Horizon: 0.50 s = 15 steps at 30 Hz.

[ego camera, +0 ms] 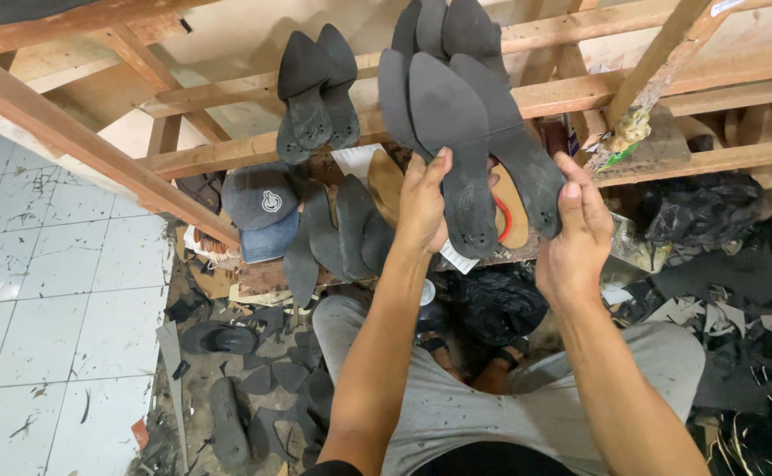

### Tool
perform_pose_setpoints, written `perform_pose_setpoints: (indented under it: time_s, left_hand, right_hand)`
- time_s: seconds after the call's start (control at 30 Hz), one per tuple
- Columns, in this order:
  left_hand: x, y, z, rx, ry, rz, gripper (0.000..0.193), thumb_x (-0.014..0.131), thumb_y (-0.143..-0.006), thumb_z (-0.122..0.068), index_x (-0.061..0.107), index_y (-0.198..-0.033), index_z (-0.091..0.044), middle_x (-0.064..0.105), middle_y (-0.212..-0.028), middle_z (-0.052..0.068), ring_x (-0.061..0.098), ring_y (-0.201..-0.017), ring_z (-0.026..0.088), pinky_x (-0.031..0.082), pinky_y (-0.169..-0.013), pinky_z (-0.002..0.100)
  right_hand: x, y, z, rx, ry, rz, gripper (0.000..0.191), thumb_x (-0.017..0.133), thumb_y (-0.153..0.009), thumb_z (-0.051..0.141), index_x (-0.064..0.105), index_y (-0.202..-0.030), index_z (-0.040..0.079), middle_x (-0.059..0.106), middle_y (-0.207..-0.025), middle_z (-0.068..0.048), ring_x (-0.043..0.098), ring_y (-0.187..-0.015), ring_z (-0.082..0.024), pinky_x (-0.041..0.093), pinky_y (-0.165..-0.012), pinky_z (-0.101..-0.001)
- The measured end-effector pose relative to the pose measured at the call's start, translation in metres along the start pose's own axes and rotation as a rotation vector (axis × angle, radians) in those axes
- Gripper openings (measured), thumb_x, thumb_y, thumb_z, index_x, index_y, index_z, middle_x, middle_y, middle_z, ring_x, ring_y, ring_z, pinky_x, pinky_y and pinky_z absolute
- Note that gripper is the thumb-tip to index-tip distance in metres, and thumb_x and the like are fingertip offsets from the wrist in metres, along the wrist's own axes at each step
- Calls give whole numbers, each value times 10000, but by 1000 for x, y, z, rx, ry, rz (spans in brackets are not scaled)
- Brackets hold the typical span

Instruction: The person trims the edges of a black shoe insole using red-handled scissors, then places it on a wooden shelf. They continue to pick up, inspect, and stack multiple insoles from the floor and shelf, organizing them into piles.

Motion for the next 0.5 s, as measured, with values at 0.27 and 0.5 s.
perform_pose_setpoints:
  time_s: [0.27, 0.5]
  left_hand:
    - [-12, 7, -42, -58, 176, 50, 366, 509, -1013, -81, 546, -1300, 143, 673, -1187, 238, 702, -1041, 321, 595, -961, 460]
    - [-13, -15, -47, 75, 14, 86, 412, 583, -1049, -193, 465, -1379, 24, 658, -1226, 201, 670, -1079, 293, 562, -987, 450]
  right_hand:
    - [-12, -162, -34, -321, 760, -89, 332, 446, -1127, 43, 542, -1443, 5, 621, -1376, -155, 615, -1252, -246, 484, -1108, -373]
    - [35, -168, -10, -610, 1477, 68, 297, 658, -1005, 56, 701, -1298, 40, 513, -1337, -275, 497, -1247, -470, 436, -1056, -528]
Point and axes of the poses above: each hand's wrist, its own y-axis away from the middle knuckle, its own x-axis out of the palm, z = x × y, the point moved 4 cm from there along -y, towards the middle knuckle
